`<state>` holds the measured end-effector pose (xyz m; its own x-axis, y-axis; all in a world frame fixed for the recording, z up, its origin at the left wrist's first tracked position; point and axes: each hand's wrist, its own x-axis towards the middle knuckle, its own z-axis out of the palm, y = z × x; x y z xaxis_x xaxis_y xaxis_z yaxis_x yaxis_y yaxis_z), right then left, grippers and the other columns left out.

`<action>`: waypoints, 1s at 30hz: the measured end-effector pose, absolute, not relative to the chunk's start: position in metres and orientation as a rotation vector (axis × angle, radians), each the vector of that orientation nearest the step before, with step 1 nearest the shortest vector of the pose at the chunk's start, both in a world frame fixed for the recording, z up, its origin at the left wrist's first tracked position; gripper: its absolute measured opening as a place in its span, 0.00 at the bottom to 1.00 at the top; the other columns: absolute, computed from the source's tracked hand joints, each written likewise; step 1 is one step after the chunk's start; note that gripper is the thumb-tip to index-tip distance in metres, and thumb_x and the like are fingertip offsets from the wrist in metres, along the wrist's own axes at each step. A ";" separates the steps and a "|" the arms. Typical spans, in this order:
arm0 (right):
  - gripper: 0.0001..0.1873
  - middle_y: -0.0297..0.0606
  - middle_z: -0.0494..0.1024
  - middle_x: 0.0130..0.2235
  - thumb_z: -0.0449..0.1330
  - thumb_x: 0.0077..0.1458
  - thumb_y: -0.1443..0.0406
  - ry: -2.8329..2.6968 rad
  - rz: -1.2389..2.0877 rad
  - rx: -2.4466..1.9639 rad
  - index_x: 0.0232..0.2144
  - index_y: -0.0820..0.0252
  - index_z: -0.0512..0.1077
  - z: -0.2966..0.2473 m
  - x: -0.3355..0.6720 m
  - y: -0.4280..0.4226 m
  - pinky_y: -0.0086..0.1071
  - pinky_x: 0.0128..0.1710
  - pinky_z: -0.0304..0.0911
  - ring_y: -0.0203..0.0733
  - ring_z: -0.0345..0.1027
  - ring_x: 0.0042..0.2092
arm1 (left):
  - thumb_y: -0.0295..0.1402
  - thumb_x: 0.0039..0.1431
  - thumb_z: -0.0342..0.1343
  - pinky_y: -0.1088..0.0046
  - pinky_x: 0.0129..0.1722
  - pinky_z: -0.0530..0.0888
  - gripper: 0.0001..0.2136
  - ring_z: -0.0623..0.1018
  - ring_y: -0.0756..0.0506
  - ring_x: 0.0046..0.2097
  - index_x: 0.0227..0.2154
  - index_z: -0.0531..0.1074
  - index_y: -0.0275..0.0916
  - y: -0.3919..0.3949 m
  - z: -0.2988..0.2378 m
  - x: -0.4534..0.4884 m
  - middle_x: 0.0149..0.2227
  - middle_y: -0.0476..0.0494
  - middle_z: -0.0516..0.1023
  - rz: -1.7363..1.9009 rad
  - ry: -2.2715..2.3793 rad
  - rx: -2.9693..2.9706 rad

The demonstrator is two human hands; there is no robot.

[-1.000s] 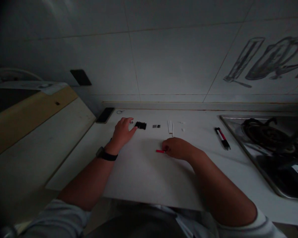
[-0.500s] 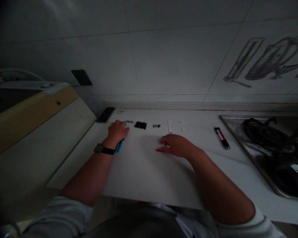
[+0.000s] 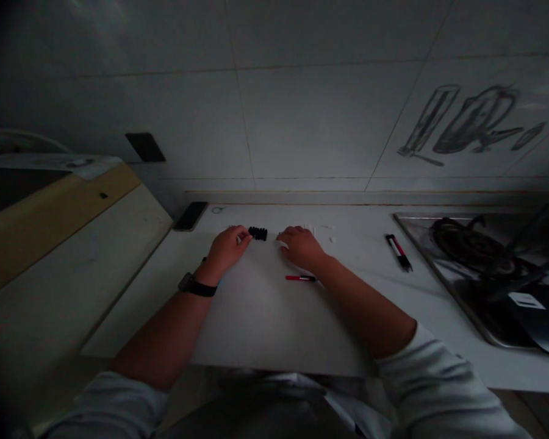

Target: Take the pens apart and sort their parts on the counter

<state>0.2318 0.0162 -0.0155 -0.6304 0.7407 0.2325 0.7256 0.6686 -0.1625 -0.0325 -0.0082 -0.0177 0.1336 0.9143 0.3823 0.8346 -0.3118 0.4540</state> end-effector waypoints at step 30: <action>0.09 0.45 0.81 0.42 0.57 0.67 0.66 -2.488 0.012 -0.982 0.47 0.60 0.74 -0.011 0.216 0.034 0.38 0.46 0.62 0.48 0.72 0.43 | 0.34 0.65 0.59 0.69 0.39 0.72 0.04 0.77 0.47 0.35 0.40 0.77 0.42 -0.004 -0.027 -0.027 0.39 0.46 0.82 1.215 1.557 2.021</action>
